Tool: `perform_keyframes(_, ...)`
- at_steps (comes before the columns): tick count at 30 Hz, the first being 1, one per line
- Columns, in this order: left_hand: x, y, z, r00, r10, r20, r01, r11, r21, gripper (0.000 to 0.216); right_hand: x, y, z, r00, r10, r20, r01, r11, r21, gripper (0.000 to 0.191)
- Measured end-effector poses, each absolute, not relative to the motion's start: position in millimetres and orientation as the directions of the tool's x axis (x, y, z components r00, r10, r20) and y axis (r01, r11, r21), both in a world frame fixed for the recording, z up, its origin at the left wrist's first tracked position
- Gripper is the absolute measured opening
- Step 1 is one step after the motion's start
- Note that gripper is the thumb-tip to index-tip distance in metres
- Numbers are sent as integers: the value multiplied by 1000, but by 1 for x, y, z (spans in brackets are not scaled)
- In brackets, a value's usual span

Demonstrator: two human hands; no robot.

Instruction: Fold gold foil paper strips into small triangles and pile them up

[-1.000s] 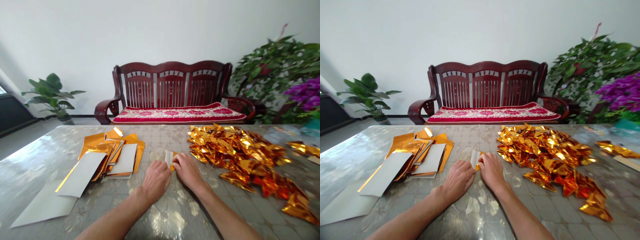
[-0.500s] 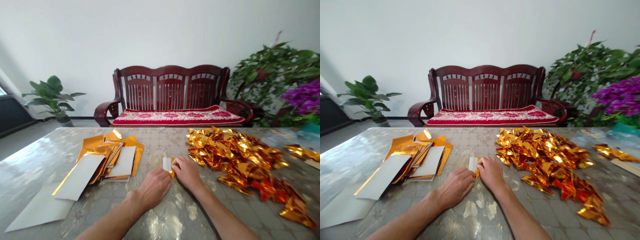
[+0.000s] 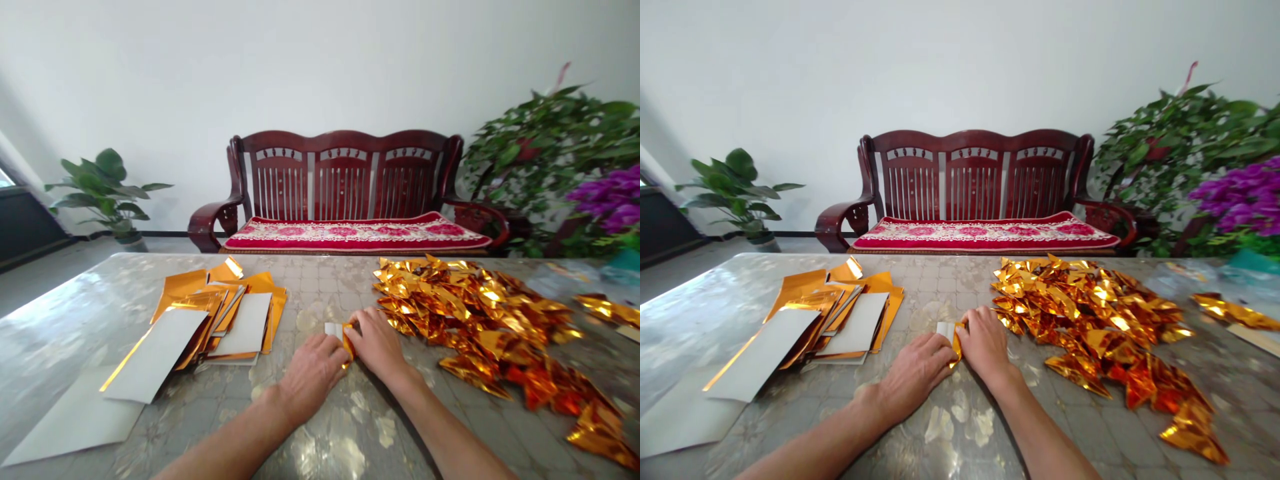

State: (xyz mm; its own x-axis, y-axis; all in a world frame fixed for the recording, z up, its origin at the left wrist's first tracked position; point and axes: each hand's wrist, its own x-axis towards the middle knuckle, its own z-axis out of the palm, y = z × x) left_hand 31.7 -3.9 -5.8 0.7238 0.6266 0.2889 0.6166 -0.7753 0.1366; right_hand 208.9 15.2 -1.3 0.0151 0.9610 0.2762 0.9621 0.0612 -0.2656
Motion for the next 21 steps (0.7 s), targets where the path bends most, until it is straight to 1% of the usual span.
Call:
perform_keyframes(4, 31, -7, -3, 730, 634, 256, 623, -771, 130, 13, 206, 16, 1, 36, 967, 254, 957, 40, -286, 7)
perform_keyframes(7, 31, -10, -1, 754, 622, 211, 615, -781, 105, 13, 205, 17, 4, 63, 985, 160, 938, -3, -347, 7)
perform_keyframes(11, 32, -15, 1, 767, 613, 187, 606, -789, 100, 17, 205, 17, 9, 104, 994, 39, 907, -79, -415, 21)
perform_keyframes(13, 32, -16, 1, 755, 629, 184, 622, -776, 100, 18, 205, 16, 12, 105, 994, 8, 904, -92, -417, 21)
perform_keyframes(17, 31, -16, 1, 718, 673, 179, 670, -737, 88, 28, 205, 13, 16, 121, 993, -10, 915, -116, -386, 13)
perform_keyframes(21, 30, -14, 1, 696, 695, 179, 695, -715, 76, 34, 202, 12, 13, 104, 994, 41, 918, -79, -389, 11)
